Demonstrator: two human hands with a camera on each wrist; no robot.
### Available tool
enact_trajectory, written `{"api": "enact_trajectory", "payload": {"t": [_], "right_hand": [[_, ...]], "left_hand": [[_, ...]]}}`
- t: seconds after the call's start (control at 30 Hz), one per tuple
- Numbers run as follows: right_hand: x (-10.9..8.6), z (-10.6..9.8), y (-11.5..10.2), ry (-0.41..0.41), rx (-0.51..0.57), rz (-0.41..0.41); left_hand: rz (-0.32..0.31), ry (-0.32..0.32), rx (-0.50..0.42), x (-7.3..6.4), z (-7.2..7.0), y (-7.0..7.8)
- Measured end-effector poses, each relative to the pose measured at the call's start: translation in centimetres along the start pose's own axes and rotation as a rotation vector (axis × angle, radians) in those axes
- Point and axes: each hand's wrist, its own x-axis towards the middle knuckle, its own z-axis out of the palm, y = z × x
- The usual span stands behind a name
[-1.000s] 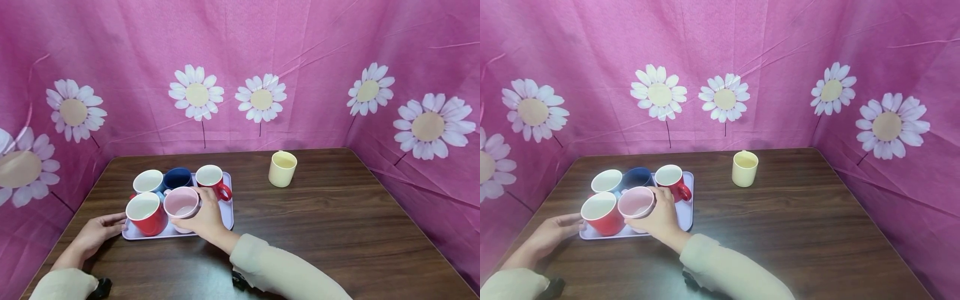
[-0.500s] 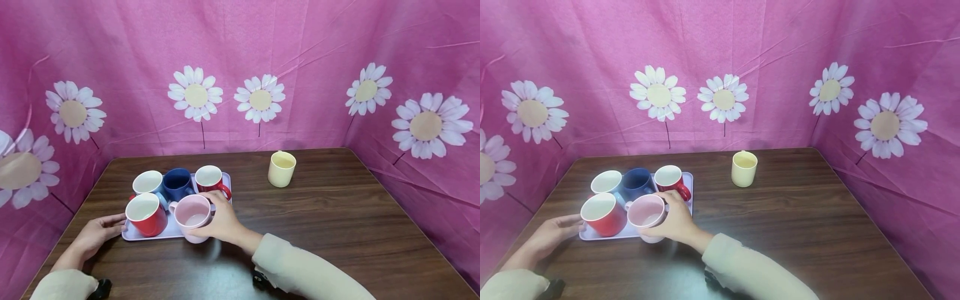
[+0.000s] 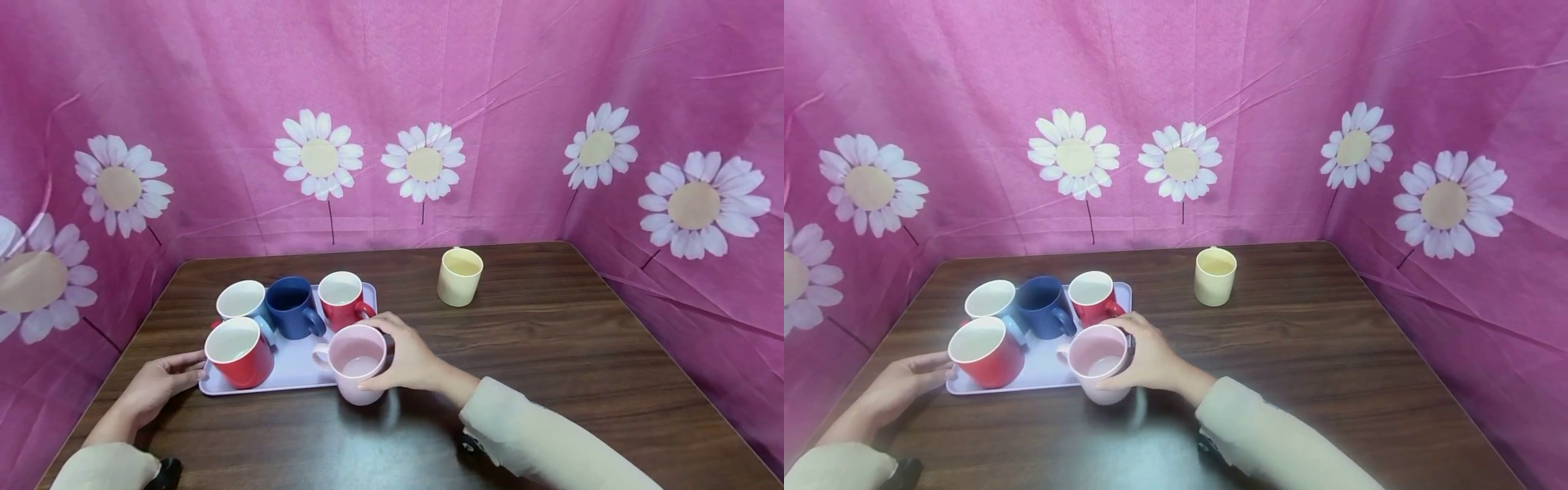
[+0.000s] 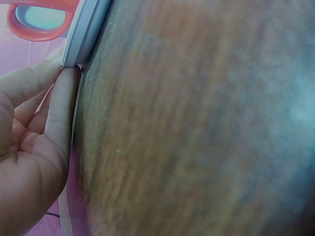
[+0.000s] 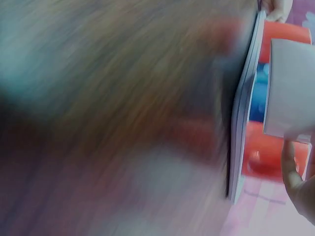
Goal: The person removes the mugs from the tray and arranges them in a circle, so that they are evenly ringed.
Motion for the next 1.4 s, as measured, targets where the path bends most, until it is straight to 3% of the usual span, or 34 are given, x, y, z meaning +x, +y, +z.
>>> {"api": "enact_trajectory", "payload": {"t": [0.3, 0.67, 1.13, 1.4], "right_hand": [[-2.1, -3.9, 0.6, -0.043, -0.030, 0.022], [-5.6, -8.0, 3.4, -0.040, -0.086, 0.000], [-8.9, -13.1, 5.7, 0.072, -0.173, 0.042], [-10.5, -15.5, 6.8, 0.165, -0.175, 0.112]], "left_hand": [[0.010, 0.001, -0.004, 0.0, 0.0, 0.0], [0.023, 0.009, -0.014, -0.2, 0.2, -0.1], [0.025, 0.018, -0.035, -0.1, 0.1, -0.6], [0.028, 0.015, -0.012, -0.1, 0.2, -0.2]]}}
